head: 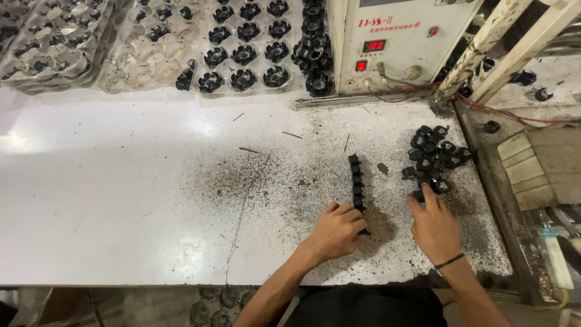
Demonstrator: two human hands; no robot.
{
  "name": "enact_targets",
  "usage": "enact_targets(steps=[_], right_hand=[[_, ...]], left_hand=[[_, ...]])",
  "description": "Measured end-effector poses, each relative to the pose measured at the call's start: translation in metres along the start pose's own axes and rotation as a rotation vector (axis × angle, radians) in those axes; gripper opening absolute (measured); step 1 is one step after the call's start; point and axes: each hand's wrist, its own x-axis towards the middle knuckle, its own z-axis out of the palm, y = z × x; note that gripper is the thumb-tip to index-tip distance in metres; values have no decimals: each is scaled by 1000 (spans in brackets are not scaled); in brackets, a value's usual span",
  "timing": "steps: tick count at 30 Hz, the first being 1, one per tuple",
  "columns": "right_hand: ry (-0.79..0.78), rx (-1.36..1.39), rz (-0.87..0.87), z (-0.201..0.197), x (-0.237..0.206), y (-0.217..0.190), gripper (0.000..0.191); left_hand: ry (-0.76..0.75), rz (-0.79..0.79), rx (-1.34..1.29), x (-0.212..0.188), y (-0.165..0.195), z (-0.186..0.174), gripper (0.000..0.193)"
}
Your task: The person arranges black plastic components into rows on a workbench, then picks up a soldering iron and touches the tip to each component in turn, working through the rows while smoke rises from the parts.
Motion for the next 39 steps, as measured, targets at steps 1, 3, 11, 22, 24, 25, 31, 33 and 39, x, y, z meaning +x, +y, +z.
enact_targets(steps=[1,3,11,22,24,25,31,33,39], right_hand=[[12,80,-3,1,0,0,50],[41,240,-21,3,-1,-6,46],[188,565,57,15,-13,-20,20],[63,819,-136,-7,-70,-68,17],[135,766,-159,-3,-69,-76,14],[171,683,-216,0,-68,-77,12],[74,659,-146,17,-58,-76,12],[-116,780,-97,21,-40,-60,18],[242,73,47,22,3,9,37]], left_hand=[[-17,2,40,1,3,1,15],[-13,11,79,3,6,2,16],[-28,35,79,2,1,6,17],[-14,-75,-90,1,-8,7,13],[-22,-86,-112,1,-8,6,13],[-31,-91,-117,1,-8,5,12],[-42,-67,-77,2,-7,3,14],[-32,-49,-43,1,-6,1,16],[-107,32,-71,-3,-5,0,23]])
